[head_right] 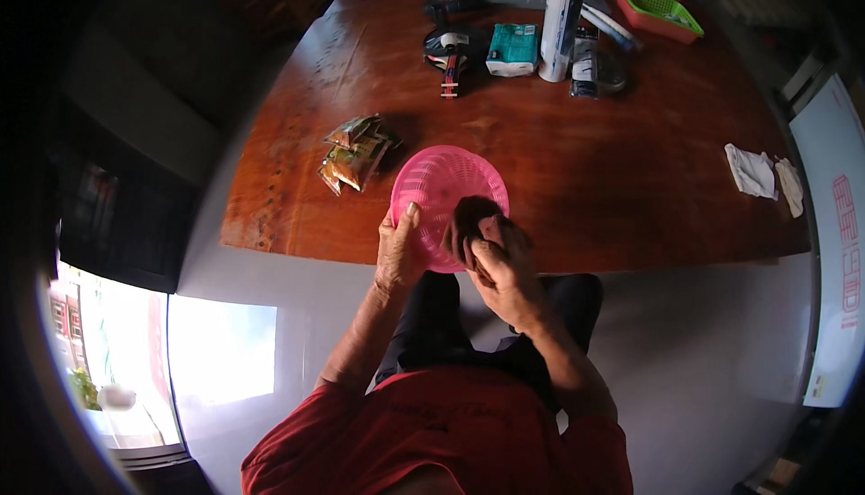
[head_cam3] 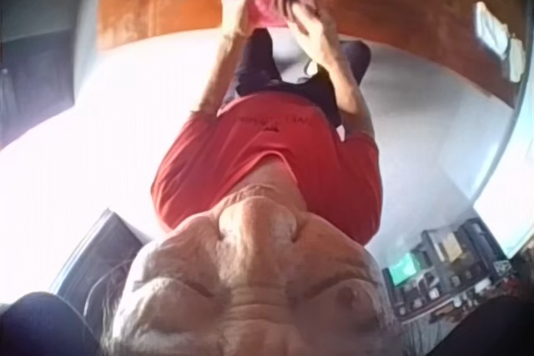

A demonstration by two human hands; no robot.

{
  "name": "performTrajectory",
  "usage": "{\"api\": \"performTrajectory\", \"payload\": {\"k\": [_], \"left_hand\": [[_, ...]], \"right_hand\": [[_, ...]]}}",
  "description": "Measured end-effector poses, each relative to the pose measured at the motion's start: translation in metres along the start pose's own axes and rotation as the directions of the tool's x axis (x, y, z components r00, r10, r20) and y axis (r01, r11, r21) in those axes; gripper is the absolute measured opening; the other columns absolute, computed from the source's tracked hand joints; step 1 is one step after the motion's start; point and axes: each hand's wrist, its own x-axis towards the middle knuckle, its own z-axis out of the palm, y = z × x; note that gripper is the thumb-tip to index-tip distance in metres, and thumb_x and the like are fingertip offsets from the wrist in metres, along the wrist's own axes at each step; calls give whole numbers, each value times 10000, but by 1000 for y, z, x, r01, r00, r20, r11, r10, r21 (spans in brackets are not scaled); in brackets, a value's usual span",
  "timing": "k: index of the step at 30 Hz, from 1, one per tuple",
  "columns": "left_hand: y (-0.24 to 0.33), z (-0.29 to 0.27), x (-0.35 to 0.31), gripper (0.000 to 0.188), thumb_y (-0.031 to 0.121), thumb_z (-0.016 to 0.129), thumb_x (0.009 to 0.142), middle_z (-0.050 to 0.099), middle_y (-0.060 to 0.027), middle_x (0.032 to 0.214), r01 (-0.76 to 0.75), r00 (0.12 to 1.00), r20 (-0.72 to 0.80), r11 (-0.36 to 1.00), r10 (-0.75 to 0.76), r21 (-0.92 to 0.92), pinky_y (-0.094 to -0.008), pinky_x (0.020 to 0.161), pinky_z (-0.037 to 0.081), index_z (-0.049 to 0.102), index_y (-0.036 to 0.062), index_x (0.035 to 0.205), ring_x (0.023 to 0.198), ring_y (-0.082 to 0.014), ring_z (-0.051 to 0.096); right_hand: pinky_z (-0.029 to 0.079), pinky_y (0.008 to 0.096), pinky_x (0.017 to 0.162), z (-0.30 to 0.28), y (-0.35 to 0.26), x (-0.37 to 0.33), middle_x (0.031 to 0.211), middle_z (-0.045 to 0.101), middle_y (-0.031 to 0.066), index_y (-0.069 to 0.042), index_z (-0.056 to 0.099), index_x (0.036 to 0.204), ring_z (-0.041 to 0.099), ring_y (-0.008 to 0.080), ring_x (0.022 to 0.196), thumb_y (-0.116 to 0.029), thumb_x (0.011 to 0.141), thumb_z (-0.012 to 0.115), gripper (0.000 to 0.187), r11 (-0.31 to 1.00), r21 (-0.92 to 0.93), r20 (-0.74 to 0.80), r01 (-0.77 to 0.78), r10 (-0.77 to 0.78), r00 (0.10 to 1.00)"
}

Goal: The person sits on the floor and wipes several small packaged items with a brown cloth, placing them into a pink plastic basket. The person also wipes a black circular object and the wooden table surface.

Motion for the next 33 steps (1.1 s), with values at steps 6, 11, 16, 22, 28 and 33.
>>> {"api": "performTrajectory", "payload": {"k": [6, 11, 16, 22, 28, 33], "left_hand": [[23, 36, -11, 743, 596, 217, 1020, 540, -130, 1359, 152, 982, 88, 975, -168, 161, -371, 1066, 420, 443, -3, 1398, 1232, -241, 542], [36, 49, -6, 563, 512, 307, 1029, 602, -150, 1249, -50, 999, 25, 936, 44, 348, -417, 938, 473, 520, 120, 1373, 1151, -286, 574], [22, 1, 11, 580, 469, 638, 876, 570, -189, 1233, -99, 988, -44, 825, 148, 556, -489, 837, 507, 528, 91, 1303, 1082, -349, 570], [46, 25, 3, 708, 592, 583, 901, 527, -135, 1379, 207, 975, 2, 901, -223, -382, -572, 1087, 366, 462, 105, 1400, 1273, -316, 487], [26, 47, -11, 715, 611, 604, 874, 539, -109, 1372, 304, 948, 40, 865, -315, -399, -565, 1095, 361, 490, 122, 1382, 1268, -304, 487], [21, 33, -5, 645, 525, 588, 927, 527, -119, 1366, 171, 982, -9, 913, -188, -371, -536, 1061, 407, 452, 99, 1392, 1240, -303, 506]], "right_hand": [[474, 464, 774, -10, -39, 61, 1121, 573, 197, -49, 570, 1267, 538, 397, 975, 52, 731, 696, 560, 971, -215, -271, 102, -159, 949], [485, 399, 870, 16, -45, 50, 1240, 542, 111, -29, 640, 1209, 510, 303, 1093, -77, 816, 643, 397, 814, -527, -4, 245, -290, 957], [508, 414, 883, 39, -15, -9, 1264, 520, 115, -65, 683, 1131, 543, 327, 1071, -8, 756, 709, 379, 877, -368, -51, 309, -351, 935], [538, 354, 772, -21, -4, -41, 1058, 632, 154, -7, 584, 1205, 651, 252, 901, -29, 867, 642, 344, 918, 228, 18, -325, 330, 944], [513, 369, 771, -18, 0, 9, 1145, 564, 206, 29, 552, 1168, 614, 297, 927, -119, 961, 577, 256, 927, 157, -326, -340, 373, 869], [461, 476, 903, 18, -14, -11, 1252, 489, 308, 59, 509, 1204, 539, 456, 1071, -97, 938, 584, 318, 963, 2, -304, -270, 258, 917]]}}
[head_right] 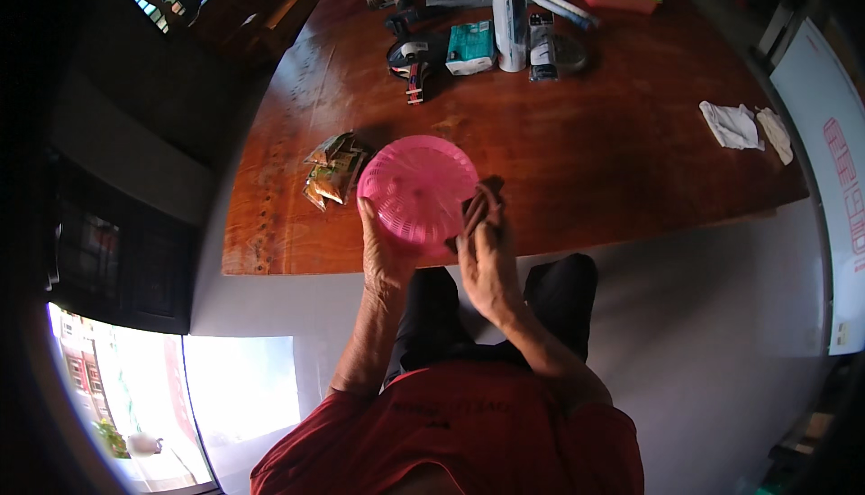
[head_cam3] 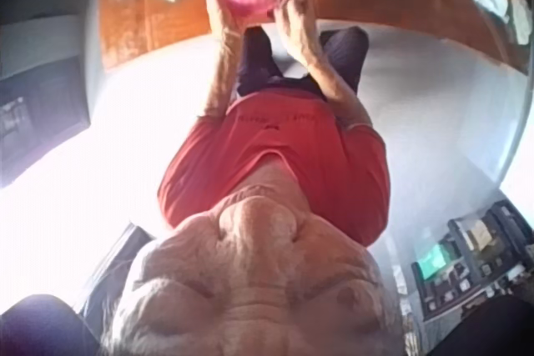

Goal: The person sits on the floor and wipes several small packaged items with a brown cloth, placing them into a pink plastic basket. The person also wipes a black circular object and the wooden table surface.

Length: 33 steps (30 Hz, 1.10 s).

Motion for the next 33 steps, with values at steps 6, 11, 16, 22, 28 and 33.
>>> {"api": "performTrajectory", "payload": {"k": [6, 11, 16, 22, 28, 33], "left_hand": [[4, -8, -2, 379, 271, 642, 960, 658, -63, 1112, -359, 925, 65, 802, 375, 476, -339, 857, 540, 570, 41, 1252, 990, -177, 628], [3, -25, 10, 287, 149, 723, 881, 686, -91, 1047, -572, 797, 530, 81, 290, 816, -299, 781, 526, 646, 26, 1128, 925, -194, 655], [-33, -23, 41, 308, 244, 692, 817, 635, -83, 1180, -711, 636, 754, -506, -166, 488, -423, 791, 543, 688, 122, 1099, 1018, -292, 619], [-59, -31, 73, 414, 227, 589, 841, 575, -38, 1272, -677, 649, 622, -705, -439, 210, -421, 885, 483, 591, 196, 1254, 1102, -281, 551], [-57, -17, 88, 585, 388, 568, 856, 510, -129, 1347, -694, 652, 693, -613, -309, 379, -547, 1012, 347, 490, 178, 1397, 1232, -347, 458], [-9, -8, 102, 799, 557, 692, 783, 467, -220, 1339, -626, 598, 797, -573, 82, 529, -585, 1078, 286, 460, 80, 1381, 1292, -422, 389]], "right_hand": [[490, 457, 822, -6, -7, -16, 1108, 559, 255, 8, 553, 1079, 581, 433, 991, -126, 906, 624, 230, 987, 159, 368, -28, -33, 929], [517, 462, 799, -11, 70, -9, 1129, 552, 206, -51, 595, 1165, 541, 405, 1009, -204, 865, 669, 345, 844, -534, 35, 48, -35, 999], [474, 471, 846, -27, 113, -14, 1121, 562, 203, -46, 656, 1050, 520, 385, 1038, -222, 837, 685, 277, 644, -752, 74, 140, -129, 989], [468, 475, 856, -59, 149, 3, 1119, 568, 187, -68, 642, 1115, 526, 358, 1043, -231, 880, 647, 286, 549, -831, -66, -84, 51, 996], [482, 436, 783, -45, 154, 6, 1147, 570, 149, -105, 622, 1159, 543, 318, 1046, -237, 881, 652, 309, 406, -904, -137, -134, 22, 990], [469, 437, 763, -49, 157, 4, 1119, 578, 144, -107, 615, 1165, 551, 317, 984, -213, 876, 652, 310, 429, -899, -129, -85, -73, 989]]}}
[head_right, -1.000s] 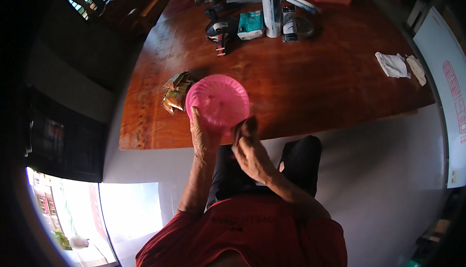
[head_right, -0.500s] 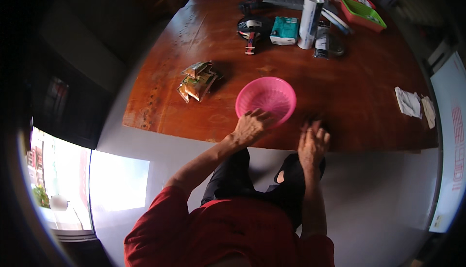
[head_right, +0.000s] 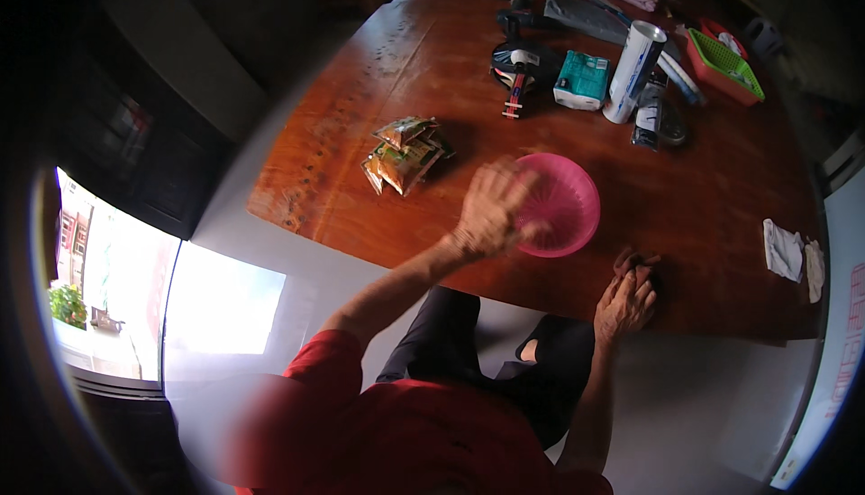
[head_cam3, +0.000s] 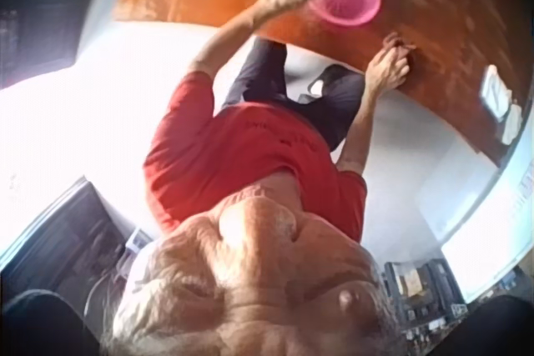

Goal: The person sits on the floor and wipes several small packaged items with a brown cloth, placing them into a pink plastic basket. The person also wipes a black circular object and the wooden table surface.

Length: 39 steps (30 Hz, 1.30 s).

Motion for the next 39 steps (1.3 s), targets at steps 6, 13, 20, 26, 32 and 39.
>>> {"api": "performTrajectory", "payload": {"k": [6, 13, 20, 26, 32, 39], "left_hand": [[-144, -42, -4, 789, 455, 734, 763, 489, -191, 1310, 579, 813, -281, 758, -510, 300, -518, 1033, 355, 417, 89, 1385, 1236, -405, 429], [-249, -60, -29, 930, 631, 712, 709, 528, -191, 1372, 922, 354, 27, 344, -935, -176, -501, 1086, 316, 466, 59, 1400, 1338, -405, 382], [-253, -75, -19, 558, 191, 758, 701, 654, -193, 1104, 756, 582, 300, 368, -756, -541, -374, 712, 524, 595, -33, 1185, 883, -272, 657], [-185, -103, -14, 328, 34, 680, 787, 669, -117, 908, 445, 712, 56, 387, -700, -808, -323, 654, 537, 590, -69, 1085, 753, -187, 664], [-80, -105, -63, 350, 89, 510, 948, 605, -251, 1175, 282, 658, 433, -332, -616, -900, -560, 864, 577, 483, -23, 1279, 1074, -414, 628], [0, -58, -120, 466, -44, 535, 887, 614, -217, 1186, 168, 634, 552, -600, -542, -782, -606, 938, 519, 443, 52, 1333, 1041, -421, 644]], "right_hand": [[459, 426, 765, -2, -3, 2, 1087, 574, 135, -114, 615, 1162, 548, 306, 975, -221, 884, 636, 300, 1000, -21, 18, -15, 15, 1000], [459, 420, 778, -11, -9, 1, 1092, 572, 119, -123, 618, 1151, 546, 293, 988, -227, 893, 620, 278, 997, -50, 81, -53, 57, 995], [469, 413, 787, -11, -5, 3, 1109, 577, 122, -120, 616, 1154, 552, 298, 990, -223, 896, 619, 278, 997, -71, 65, -36, 40, 997], [476, 426, 774, -10, -9, 1, 1100, 581, 135, -114, 619, 1159, 560, 311, 989, -230, 892, 631, 292, 1000, -16, 35, -22, 22, 999], [482, 477, 834, -10, -6, -1, 1157, 580, 169, -115, 612, 1182, 567, 377, 1033, -247, 913, 614, 300, 984, 115, 67, -136, 129, 989], [514, 375, 736, -85, -69, 1, 963, 641, 148, -19, 613, 1159, 611, 250, 860, -113, 944, 594, 235, 144, 897, 382, -417, 220, 898]]}}
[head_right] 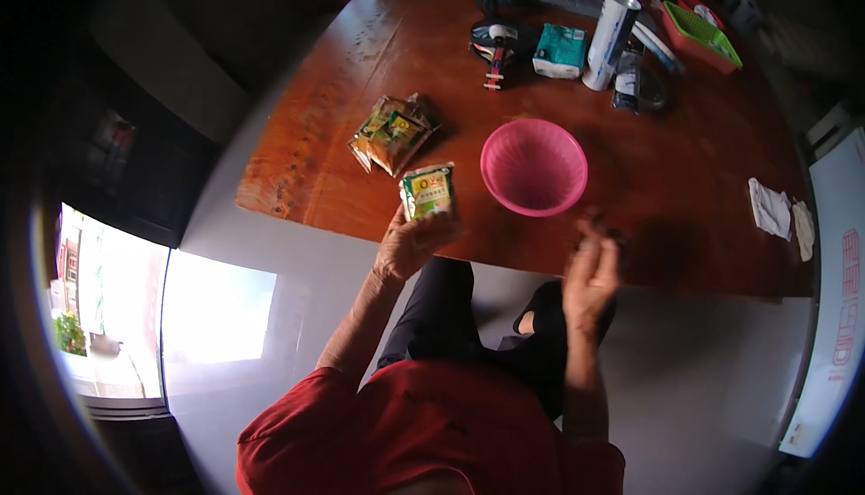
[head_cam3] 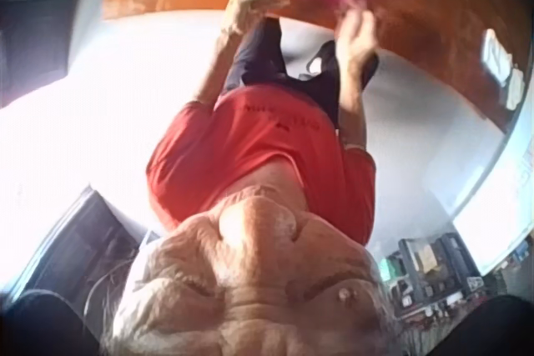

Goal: The person sits on the floor and wipes several small packaged items with a brown cloth, placing them into a pink plastic basket. The person also wipes a black circular object and the wooden table surface.

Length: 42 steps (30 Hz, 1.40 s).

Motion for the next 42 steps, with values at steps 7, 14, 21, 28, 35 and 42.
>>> {"api": "performTrajectory", "payload": {"k": [7, 14, 21, 28, 35, 42], "left_hand": [[-46, 4, -33, 490, 9, 597, 909, 583, -63, 1282, 65, 988, 139, 998, -65, 3, -439, 933, 546, 493, 197, 1350, 1121, -256, 614], [-29, 28, -47, 560, -69, 578, 841, 603, -73, 1242, 193, 977, 100, 981, -190, -22, -477, 907, 557, 480, 135, 1353, 1105, -256, 623], [-30, 39, -44, 671, -110, 713, 796, 610, -57, 1258, 315, 924, 219, 949, -312, 24, -423, 974, 522, 476, 137, 1372, 1154, -218, 598], [-24, 48, -47, 657, -87, 728, 795, 614, -72, 1251, 260, 924, 246, 952, -294, 162, -398, 975, 522, 471, 105, 1368, 1150, -215, 601], [-27, 50, -46, 515, -63, 664, 852, 654, -99, 1156, 265, 947, 122, 938, -296, 223, -418, 827, 605, 506, 70, 1323, 990, -250, 676], [-49, 44, -35, 483, 39, 646, 907, 565, -64, 1291, -61, 941, 303, 804, -151, 592, -392, 1027, 473, 488, 101, 1359, 1205, -215, 553]], "right_hand": [[464, 461, 890, 81, -29, -44, 1163, 597, 184, -74, 632, 1166, 530, 375, 1080, -80, 826, 654, 341, 758, -248, 400, 604, -488, 776], [481, 289, 862, 69, -22, 4, 1075, 624, 25, -30, 586, 1164, 585, 131, 984, -198, 960, 609, 266, 845, 470, 332, -257, 101, 938], [414, 310, 1037, 47, -44, -11, 1356, 560, 103, 13, 480, 1367, 532, 169, 1233, -57, 856, 683, 555, 764, 483, 658, -428, 5, 753], [454, 290, 1001, 41, -41, -4, 1284, 632, 123, 22, 544, 1294, 581, 155, 1190, -7, 879, 626, 423, 746, 495, 647, -445, 25, 762], [578, 341, 800, 24, -64, 8, 1120, 609, 94, -37, 583, 1176, 636, 193, 999, -196, 959, 589, 269, 773, 550, 451, -316, 44, 891], [442, 433, 897, 41, -67, -31, 1185, 553, 140, -67, 646, 1141, 528, 336, 1058, -194, 787, 719, 382, 512, -290, 596, 809, -564, 571]]}}
